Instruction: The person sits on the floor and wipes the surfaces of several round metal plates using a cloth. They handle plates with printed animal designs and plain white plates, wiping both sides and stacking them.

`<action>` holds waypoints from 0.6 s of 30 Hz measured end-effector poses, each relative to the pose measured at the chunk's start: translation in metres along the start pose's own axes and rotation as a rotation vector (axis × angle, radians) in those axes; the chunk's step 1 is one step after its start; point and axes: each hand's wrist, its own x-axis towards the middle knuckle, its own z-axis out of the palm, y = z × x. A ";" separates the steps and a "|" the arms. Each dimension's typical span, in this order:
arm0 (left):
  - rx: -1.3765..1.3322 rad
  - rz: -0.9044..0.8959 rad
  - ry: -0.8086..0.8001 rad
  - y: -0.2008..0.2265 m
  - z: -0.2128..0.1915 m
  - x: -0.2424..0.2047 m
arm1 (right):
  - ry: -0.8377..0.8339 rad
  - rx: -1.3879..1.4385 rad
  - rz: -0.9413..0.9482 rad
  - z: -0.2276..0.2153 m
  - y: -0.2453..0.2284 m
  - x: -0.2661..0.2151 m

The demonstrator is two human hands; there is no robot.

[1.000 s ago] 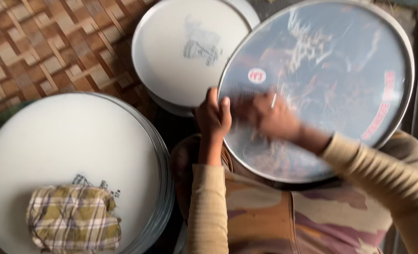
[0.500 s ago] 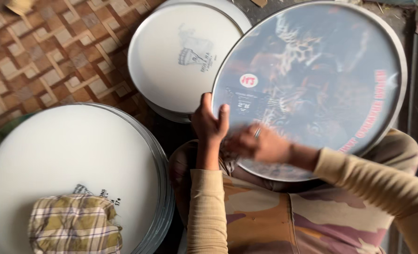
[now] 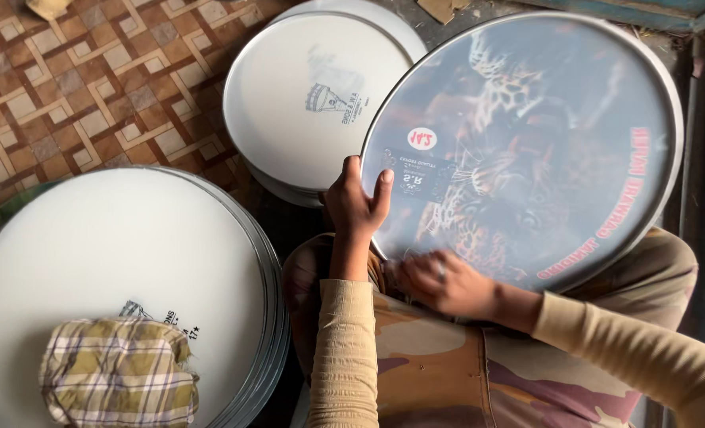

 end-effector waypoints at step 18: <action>0.313 -0.041 -0.004 0.007 0.011 0.005 | 0.159 -0.817 -0.167 -0.008 -0.001 -0.063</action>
